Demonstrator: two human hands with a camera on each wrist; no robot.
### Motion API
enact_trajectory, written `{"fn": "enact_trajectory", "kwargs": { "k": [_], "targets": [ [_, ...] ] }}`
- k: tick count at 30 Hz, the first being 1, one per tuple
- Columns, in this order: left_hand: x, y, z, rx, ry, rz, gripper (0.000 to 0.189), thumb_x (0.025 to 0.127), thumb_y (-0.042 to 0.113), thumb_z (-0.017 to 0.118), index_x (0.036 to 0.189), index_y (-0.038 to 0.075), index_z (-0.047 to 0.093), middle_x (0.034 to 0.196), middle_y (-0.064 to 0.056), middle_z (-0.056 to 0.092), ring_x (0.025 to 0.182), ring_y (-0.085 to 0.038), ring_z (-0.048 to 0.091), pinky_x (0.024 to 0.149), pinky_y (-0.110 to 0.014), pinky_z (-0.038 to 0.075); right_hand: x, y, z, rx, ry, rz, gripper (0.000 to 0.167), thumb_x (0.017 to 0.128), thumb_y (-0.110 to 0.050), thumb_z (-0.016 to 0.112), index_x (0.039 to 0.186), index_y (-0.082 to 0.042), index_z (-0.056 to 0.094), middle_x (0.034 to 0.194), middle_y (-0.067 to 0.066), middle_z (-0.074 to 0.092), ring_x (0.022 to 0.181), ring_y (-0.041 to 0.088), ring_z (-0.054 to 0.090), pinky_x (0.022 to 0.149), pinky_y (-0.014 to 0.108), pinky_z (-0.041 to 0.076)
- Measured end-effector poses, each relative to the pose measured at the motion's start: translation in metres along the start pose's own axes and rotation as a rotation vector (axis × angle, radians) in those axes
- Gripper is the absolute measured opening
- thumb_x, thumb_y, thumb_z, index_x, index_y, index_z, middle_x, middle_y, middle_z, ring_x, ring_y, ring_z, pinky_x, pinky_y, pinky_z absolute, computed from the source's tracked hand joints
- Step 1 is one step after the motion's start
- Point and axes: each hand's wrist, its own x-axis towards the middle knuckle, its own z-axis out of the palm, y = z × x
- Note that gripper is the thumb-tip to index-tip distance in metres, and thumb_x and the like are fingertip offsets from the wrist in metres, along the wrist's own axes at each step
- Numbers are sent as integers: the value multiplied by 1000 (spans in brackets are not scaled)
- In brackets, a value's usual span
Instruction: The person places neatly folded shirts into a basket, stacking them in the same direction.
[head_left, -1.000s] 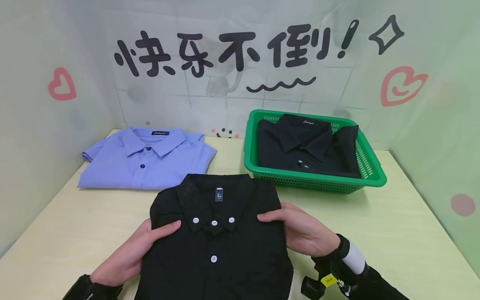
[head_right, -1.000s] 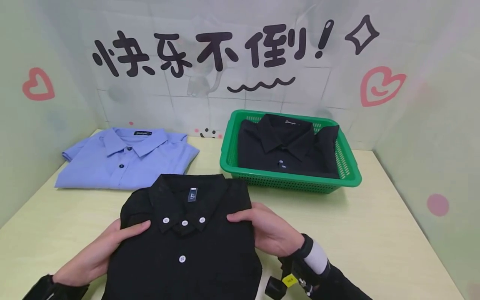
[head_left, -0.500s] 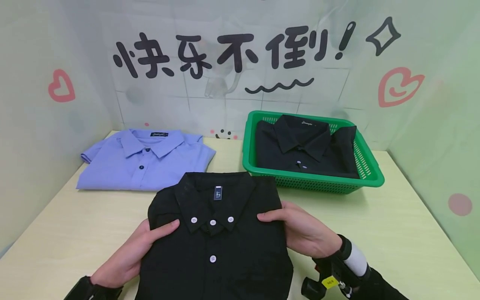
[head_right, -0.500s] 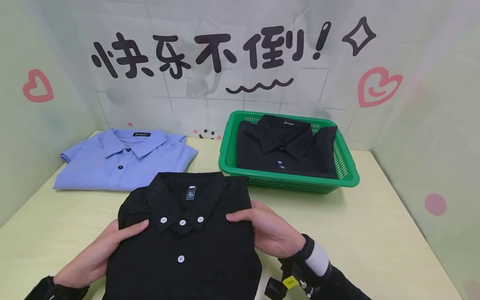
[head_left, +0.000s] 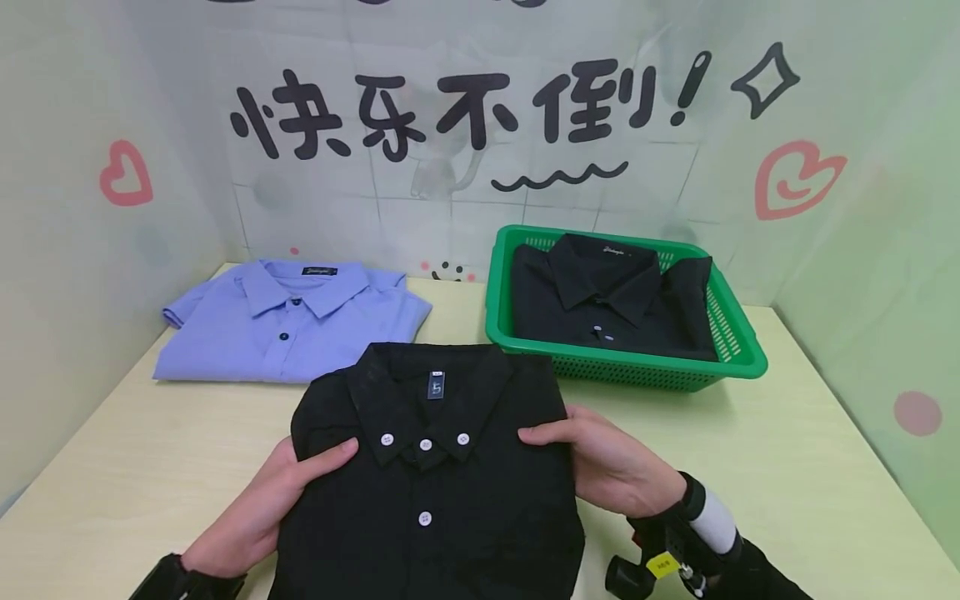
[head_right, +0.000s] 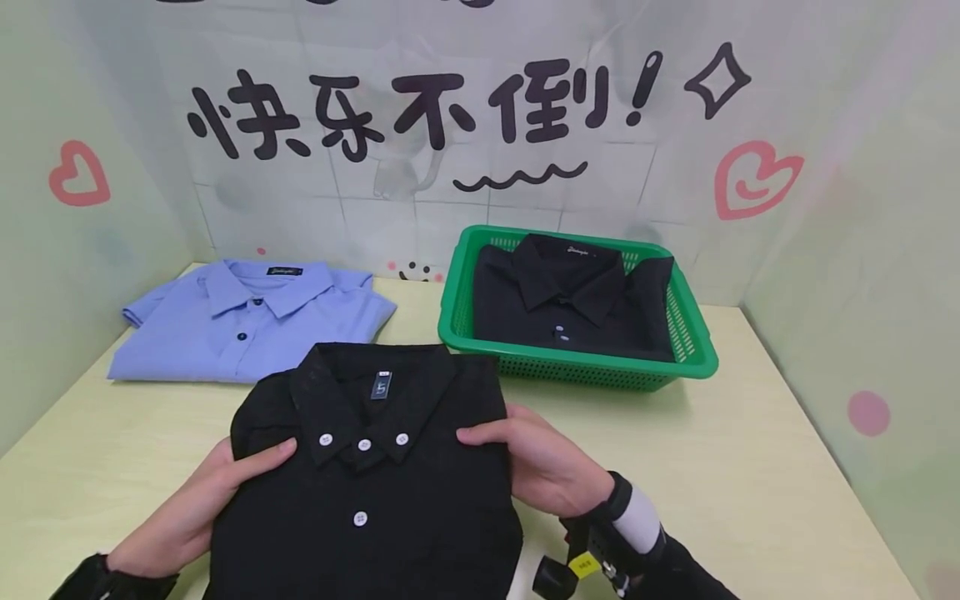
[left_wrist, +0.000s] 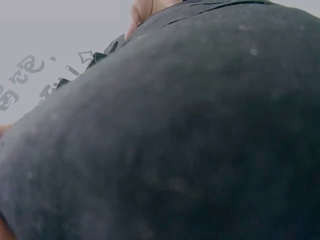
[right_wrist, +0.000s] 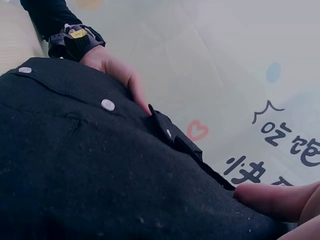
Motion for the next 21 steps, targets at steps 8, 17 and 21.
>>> {"fn": "enact_trajectory", "kwargs": {
  "k": [8, 17, 21],
  "targets": [
    [0, 2, 9, -32, 27, 28, 47, 99, 25, 62, 136, 4, 43, 121, -14, 65, 107, -32, 64, 92, -45, 51, -2, 0, -11, 0, -3, -13, 35, 95, -4, 61, 129, -4, 52, 126, 11, 61, 112, 26, 60, 99, 42, 44],
    [8, 8, 28, -36, 40, 48, 56, 97, 26, 65, 142, 7, 38, 130, -15, 58, 113, -33, 60, 95, -45, 49, -14, -6, -26, -37, 18, -36, 30, 96, -6, 61, 125, -5, 56, 123, 9, 62, 111, 25, 60, 99, 41, 44],
    [13, 17, 35, 9, 34, 53, 57, 97, 28, 65, 143, 7, 38, 133, -14, 56, 114, -32, 59, 95, -44, 49, -19, -12, -32, -59, 41, -47, 31, 96, -7, 62, 126, -5, 55, 124, 9, 61, 113, 25, 59, 100, 41, 43]
  ]
}}
